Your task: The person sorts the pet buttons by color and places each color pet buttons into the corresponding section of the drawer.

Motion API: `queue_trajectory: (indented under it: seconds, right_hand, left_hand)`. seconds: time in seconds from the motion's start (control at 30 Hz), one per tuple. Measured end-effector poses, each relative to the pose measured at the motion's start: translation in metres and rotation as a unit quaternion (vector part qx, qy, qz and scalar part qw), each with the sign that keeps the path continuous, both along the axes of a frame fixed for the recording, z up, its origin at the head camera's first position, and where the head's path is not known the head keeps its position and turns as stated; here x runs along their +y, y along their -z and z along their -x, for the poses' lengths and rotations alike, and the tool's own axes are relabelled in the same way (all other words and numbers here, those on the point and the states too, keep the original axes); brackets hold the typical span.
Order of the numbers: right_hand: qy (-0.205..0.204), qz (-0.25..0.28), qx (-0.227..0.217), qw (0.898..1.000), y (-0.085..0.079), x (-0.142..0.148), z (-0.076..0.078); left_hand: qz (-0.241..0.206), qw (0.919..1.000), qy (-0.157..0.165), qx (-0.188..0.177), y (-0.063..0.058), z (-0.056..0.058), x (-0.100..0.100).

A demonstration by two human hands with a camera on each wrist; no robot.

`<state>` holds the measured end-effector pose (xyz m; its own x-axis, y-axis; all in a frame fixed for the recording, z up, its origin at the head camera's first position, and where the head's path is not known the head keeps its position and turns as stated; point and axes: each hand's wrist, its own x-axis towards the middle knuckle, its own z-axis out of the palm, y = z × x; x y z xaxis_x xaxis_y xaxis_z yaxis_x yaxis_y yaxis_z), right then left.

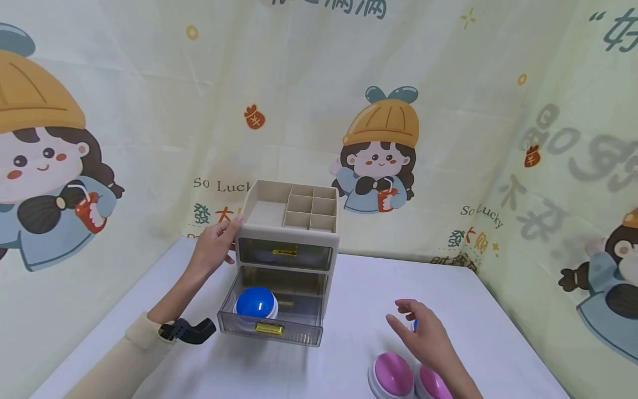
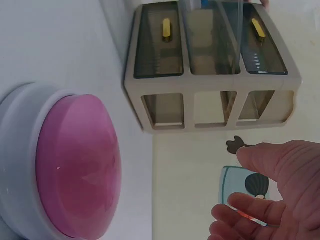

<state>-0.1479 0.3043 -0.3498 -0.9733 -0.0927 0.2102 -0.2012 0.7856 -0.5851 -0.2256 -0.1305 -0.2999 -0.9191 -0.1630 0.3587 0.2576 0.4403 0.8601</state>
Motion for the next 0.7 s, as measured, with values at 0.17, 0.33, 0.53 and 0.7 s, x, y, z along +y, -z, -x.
queue_trajectory:
  seconds: [0.17,0.33,0.53,0.7]
  right_hand:
    - [0.002,-0.011,0.012,1.000,0.004,0.005,0.001]
    - [0.010,-0.018,0.018,1.000,0.007,0.014,0.003]
    - [0.023,-0.021,0.005,1.000,0.010,0.027,0.008]
    - [0.039,-0.013,-0.035,0.999,0.012,0.036,0.012]
  left_hand:
    - [0.000,1.0000,0.001,0.000,0.000,0.000,0.000]
    - [-0.001,1.0000,0.001,0.000,0.000,0.001,0.001]
    - [0.004,1.0000,0.003,0.003,0.000,0.001,0.001]
    - [0.006,1.0000,-0.001,-0.002,0.000,0.001,0.001]
